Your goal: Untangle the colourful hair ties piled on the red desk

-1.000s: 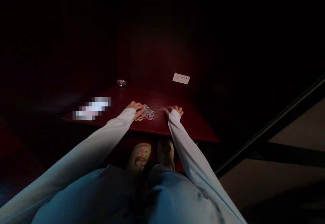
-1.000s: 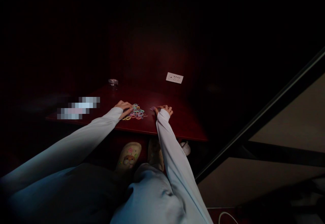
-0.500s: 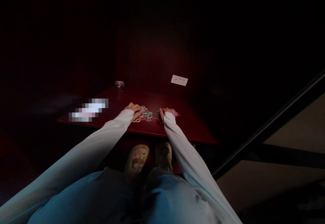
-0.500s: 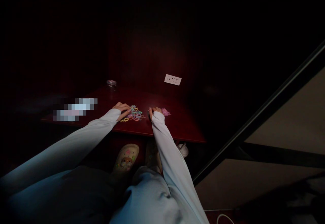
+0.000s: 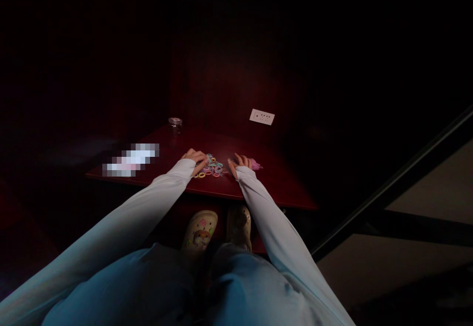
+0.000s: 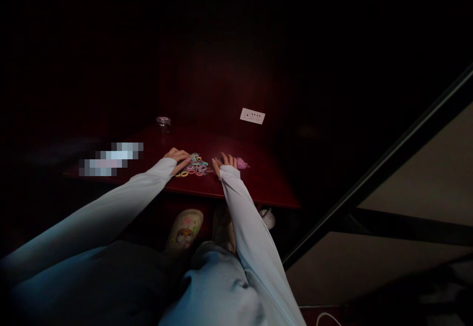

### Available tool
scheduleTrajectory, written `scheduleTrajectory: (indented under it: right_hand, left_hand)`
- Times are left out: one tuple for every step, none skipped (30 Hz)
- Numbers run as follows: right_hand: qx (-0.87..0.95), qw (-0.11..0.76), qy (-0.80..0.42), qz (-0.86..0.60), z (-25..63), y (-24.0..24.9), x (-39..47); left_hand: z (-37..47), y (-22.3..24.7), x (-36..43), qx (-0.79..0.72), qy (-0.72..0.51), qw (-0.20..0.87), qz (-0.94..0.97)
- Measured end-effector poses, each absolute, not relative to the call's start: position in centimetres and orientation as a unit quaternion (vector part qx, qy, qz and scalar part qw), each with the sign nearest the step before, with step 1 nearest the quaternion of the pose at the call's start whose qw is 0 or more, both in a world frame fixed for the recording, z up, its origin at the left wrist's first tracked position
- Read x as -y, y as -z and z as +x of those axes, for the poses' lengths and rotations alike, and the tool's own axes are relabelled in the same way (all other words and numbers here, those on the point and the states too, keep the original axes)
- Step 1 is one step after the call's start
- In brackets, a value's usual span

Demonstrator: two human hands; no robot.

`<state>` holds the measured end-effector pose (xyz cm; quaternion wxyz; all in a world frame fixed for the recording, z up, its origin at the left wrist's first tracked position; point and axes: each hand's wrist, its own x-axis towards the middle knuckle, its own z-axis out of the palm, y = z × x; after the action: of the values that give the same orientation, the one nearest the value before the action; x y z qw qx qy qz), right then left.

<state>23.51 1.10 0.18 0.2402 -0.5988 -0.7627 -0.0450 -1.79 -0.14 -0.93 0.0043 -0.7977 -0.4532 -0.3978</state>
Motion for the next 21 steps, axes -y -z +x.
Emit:
scheduleTrajectory:
  right_hand:
    - [0.756,0.244,0.045,-0.606,23.5,-0.2,-1.1]
    - [0.750,0.249,0.047,-0.611,23.5,-0.3,-1.1]
    - [0.746,0.252,0.050,-0.615,23.5,-0.4,-1.0]
    - [0.745,0.256,0.056,-0.614,23.4,-0.6,-0.8]
    - [0.748,0.261,0.063,-0.607,23.4,-0.9,-0.5]
    - [0.755,0.267,0.072,-0.595,23.4,-1.1,-0.1]
    - [0.766,0.273,0.079,-0.577,23.3,-1.4,0.3]
    - [0.778,0.278,0.084,-0.557,23.2,-1.7,0.7]
    - [0.791,0.280,0.085,-0.537,23.0,-2.0,1.1]
    - [0.803,0.279,0.083,-0.520,22.8,-2.2,1.6]
    - [0.813,0.277,0.079,-0.505,22.6,-2.4,1.9]
    - [0.822,0.275,0.073,-0.494,22.3,-2.5,2.3]
    - [0.828,0.275,0.065,-0.485,22.0,-2.5,2.5]
    - [0.832,0.275,0.056,-0.478,21.7,-2.4,2.7]
    - [0.838,0.275,0.047,-0.469,21.4,-2.3,2.8]
    - [0.843,0.273,0.038,-0.461,21.2,-2.2,2.8]
    - [0.847,0.272,0.032,-0.455,21.0,-2.0,2.8]
    - [0.850,0.271,0.027,-0.452,20.9,-1.9,2.7]
    - [0.851,0.271,0.025,-0.449,20.9,-1.8,2.7]
    - [0.852,0.271,0.023,-0.448,20.9,-1.8,2.6]
    - [0.852,0.271,0.020,-0.447,20.9,-1.8,2.6]
  left_hand:
    - [-1.9,0.9,0.2,0.452,0.397,0.005,-0.799]
    - [-1.9,0.9,0.2,0.453,0.397,0.007,-0.798]
    - [-1.9,0.9,0.2,0.455,0.397,0.008,-0.797]
    - [-1.9,0.9,0.2,0.457,0.398,0.008,-0.795]
    - [-1.9,0.9,0.2,0.461,0.398,0.009,-0.793]
    - [-1.8,0.9,0.3,0.466,0.399,0.009,-0.790]
    - [-1.8,0.8,0.3,0.472,0.400,0.010,-0.786]
    - [-1.7,0.8,0.4,0.480,0.400,0.011,-0.780]
    - [-1.7,0.7,0.5,0.489,0.399,0.012,-0.775]
    - [-1.7,0.5,0.6,0.497,0.398,0.012,-0.771]
    - [-1.7,0.4,0.7,0.502,0.394,0.011,-0.770]
    - [-1.6,0.3,0.9,0.503,0.388,0.010,-0.772]
    - [-1.6,0.2,1.0,0.499,0.382,0.010,-0.778]
    - [-1.6,0.1,1.0,0.491,0.374,0.009,-0.787]
    - [-1.6,0.0,1.1,0.482,0.366,0.008,-0.796]
    - [-1.6,0.0,1.2,0.473,0.360,0.008,-0.804]
    - [-1.5,0.0,1.2,0.466,0.357,0.009,-0.809]
    - [-1.5,0.1,1.2,0.460,0.356,0.009,-0.813]
    - [-1.4,0.1,1.2,0.453,0.356,0.010,-0.817]
    - [-1.4,0.2,1.2,0.446,0.356,0.012,-0.821]
    - [-1.3,0.3,1.2,0.440,0.356,0.013,-0.824]
